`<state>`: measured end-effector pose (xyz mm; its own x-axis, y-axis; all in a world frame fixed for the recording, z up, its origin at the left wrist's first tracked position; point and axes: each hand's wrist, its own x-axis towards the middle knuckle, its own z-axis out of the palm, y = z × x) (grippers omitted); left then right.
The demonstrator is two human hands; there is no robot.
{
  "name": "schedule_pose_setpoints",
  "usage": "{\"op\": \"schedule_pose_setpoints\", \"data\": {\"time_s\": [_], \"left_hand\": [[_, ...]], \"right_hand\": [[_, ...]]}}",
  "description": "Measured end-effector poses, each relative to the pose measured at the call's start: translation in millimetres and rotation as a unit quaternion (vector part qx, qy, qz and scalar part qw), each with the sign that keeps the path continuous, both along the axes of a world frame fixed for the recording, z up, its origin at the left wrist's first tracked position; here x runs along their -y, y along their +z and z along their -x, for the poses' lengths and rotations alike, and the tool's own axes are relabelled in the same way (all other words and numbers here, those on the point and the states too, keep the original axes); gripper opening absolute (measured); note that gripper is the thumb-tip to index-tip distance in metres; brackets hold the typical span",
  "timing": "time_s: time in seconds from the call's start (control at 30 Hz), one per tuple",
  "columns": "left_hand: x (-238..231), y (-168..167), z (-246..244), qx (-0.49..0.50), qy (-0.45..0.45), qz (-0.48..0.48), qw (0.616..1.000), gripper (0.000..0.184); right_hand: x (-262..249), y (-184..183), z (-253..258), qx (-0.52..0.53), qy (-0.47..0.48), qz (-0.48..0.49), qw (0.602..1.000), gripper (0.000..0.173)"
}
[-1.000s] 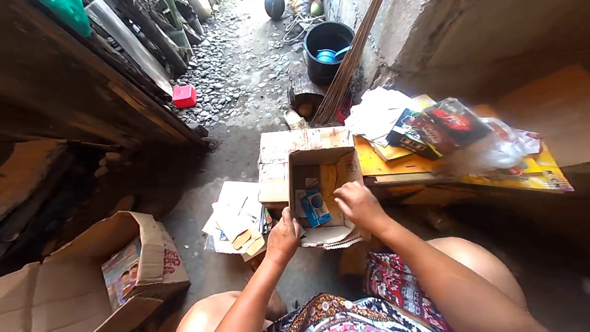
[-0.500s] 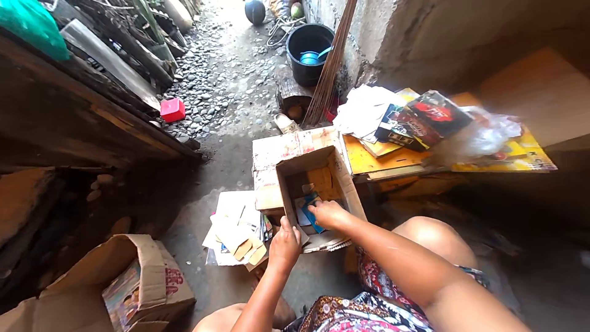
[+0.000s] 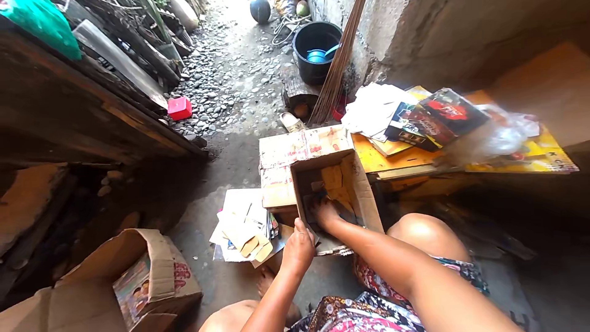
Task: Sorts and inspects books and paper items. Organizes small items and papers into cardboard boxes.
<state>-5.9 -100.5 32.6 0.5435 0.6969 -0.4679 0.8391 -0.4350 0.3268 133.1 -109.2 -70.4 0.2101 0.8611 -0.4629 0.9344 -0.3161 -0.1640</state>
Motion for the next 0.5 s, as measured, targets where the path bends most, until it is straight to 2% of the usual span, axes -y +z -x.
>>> {"op": "schedule_pose_setpoints", "data": {"time_s": [0.2, 0.3, 0.4, 0.5], "left_hand": [[-6, 0, -2, 0.016, -0.01, -0.013, 1.0, 0.045], [-11, 2, -3, 0.016, -0.005, -0.013, 1.0, 0.046], [-20, 7, -6, 0.013, 0.013, 0.009, 1.0, 0.046], [-28, 13, -7, 0.024, 0.028, 0.018, 0.999, 0.045]], "right_hand": [[1, 11, -8, -0.07, -0.02, -0.036, 0.997, 0.041], [0, 43, -15, -0.092, -0.051, -0.028, 0.994, 0.034], [-7, 84, -33, -0.089, -0.125, -0.036, 0.987, 0.032], [-7, 106, -67, -0.149, -0.232, -0.082, 0.958, 0.032]]}}
